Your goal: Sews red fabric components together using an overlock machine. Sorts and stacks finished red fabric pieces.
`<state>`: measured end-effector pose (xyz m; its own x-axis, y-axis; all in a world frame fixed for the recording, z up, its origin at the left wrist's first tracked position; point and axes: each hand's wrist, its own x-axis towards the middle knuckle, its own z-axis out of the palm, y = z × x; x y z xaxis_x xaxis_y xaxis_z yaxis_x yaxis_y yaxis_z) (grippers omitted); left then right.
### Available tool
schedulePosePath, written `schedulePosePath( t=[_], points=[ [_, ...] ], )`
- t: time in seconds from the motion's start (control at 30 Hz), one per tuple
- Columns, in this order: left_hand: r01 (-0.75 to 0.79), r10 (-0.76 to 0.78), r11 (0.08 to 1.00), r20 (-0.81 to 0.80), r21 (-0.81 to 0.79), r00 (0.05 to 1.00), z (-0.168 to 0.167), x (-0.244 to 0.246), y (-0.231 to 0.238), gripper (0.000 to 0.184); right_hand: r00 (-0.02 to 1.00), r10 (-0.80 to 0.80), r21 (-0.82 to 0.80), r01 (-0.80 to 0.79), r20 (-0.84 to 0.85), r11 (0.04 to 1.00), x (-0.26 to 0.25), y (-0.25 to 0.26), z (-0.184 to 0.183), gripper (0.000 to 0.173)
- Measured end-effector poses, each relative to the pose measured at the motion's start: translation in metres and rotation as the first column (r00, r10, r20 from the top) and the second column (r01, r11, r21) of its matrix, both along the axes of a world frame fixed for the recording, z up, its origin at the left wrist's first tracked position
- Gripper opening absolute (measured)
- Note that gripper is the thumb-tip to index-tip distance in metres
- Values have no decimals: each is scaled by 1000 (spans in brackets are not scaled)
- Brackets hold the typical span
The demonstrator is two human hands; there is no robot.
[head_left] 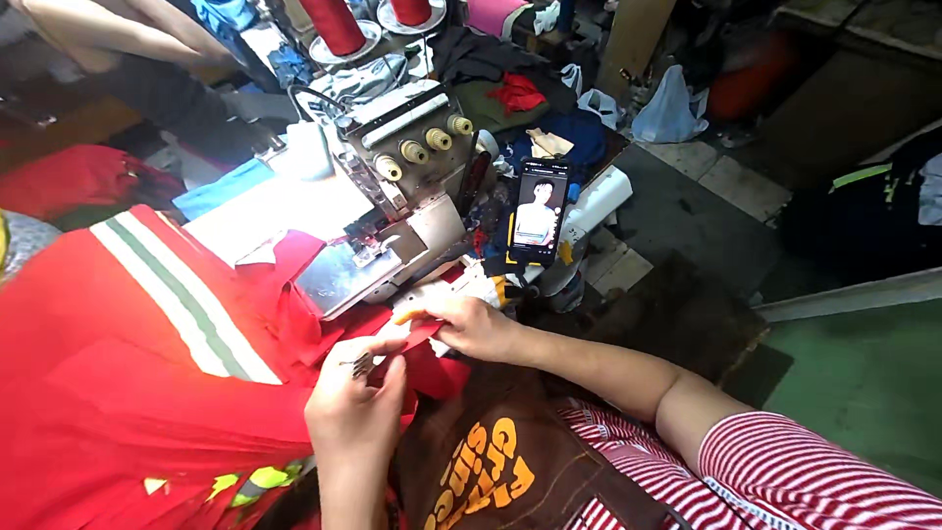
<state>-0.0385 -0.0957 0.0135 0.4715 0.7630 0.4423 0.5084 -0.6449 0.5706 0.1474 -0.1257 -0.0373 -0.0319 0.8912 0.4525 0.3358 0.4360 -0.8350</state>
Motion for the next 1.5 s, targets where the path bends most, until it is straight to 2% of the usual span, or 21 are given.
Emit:
schedulePosePath(
  t=[0.1,0.2,0.27,0.33,0.43,0.47,0.5,0.53,0.57,0.63,0.67,0.7,0.73,0.77,0.87,1.0,1.2,1.27,1.37,1.43,1.5],
  points=[
    [54,-31,986,147,-157,989,3,-10,4,15,978,18,-98,-39,-210,994,16,-5,0,17],
    [138,-21,933,335,-332,942,1,-16,6,16,857,45,-191,-165,-513,968,31,-8,6,12],
    [183,4,887,403,-425,915,-5,-16,4,17,794,79,-161,-217,-603,963,38,-9,14,11],
    [176,19,873,392,-455,920,-16,-12,1,18,858,128,-71,-187,-498,980,42,-5,22,7],
    [97,43,918,341,-384,939,-29,-4,-7,37,991,101,138,-89,-85,986,43,5,38,8],
    [84,54,927,352,-366,934,-30,-1,-11,36,998,32,203,-42,54,978,42,7,44,9],
    [100,56,923,388,-371,920,-28,1,-16,25,986,-41,266,-4,165,964,39,9,49,9],
    [182,31,890,454,-418,890,-23,3,-22,16,968,-93,319,15,233,948,37,9,55,9],
    [341,-25,803,544,-488,839,-18,4,-27,29,957,-121,366,16,265,930,34,9,60,9],
    [693,-47,442,758,-569,651,-12,7,-29,61,953,-125,451,-13,275,892,26,5,72,7],
    [796,34,267,830,-544,556,-12,8,-27,66,957,-99,485,-47,271,873,23,0,78,7],
    [853,154,163,867,-495,474,-11,9,-26,62,965,-47,510,-95,259,855,19,-6,84,7],
    [876,280,136,866,-463,414,-9,9,-25,53,970,27,524,-154,242,838,16,-14,89,7],
    [863,375,169,841,-476,391,-5,9,-23,43,967,108,525,-217,230,823,14,-23,95,8],
    [759,512,285,763,-585,396,4,10,-9,30,906,383,434,-423,182,795,16,-53,112,7],
    [654,509,416,758,-631,408,7,5,16,29,760,636,271,-646,137,714,42,-85,131,11],
    [345,636,616,705,-709,313,7,-19,54,23,710,693,195,-703,130,684,70,-106,135,17],
    [235,621,685,722,-689,306,3,-30,64,23,694,717,185,-715,71,674,76,-108,135,17],
    [153,601,744,751,-651,272,-3,-42,74,25,666,746,168,-734,-8,658,79,-109,134,21],
    [87,584,774,761,-627,282,-2,-42,73,27,679,734,191,-722,12,665,76,-106,132,17],
    [4,559,802,752,-598,351,-2,-31,66,25,706,706,188,-701,53,688,70,-96,127,14]
  ],
)
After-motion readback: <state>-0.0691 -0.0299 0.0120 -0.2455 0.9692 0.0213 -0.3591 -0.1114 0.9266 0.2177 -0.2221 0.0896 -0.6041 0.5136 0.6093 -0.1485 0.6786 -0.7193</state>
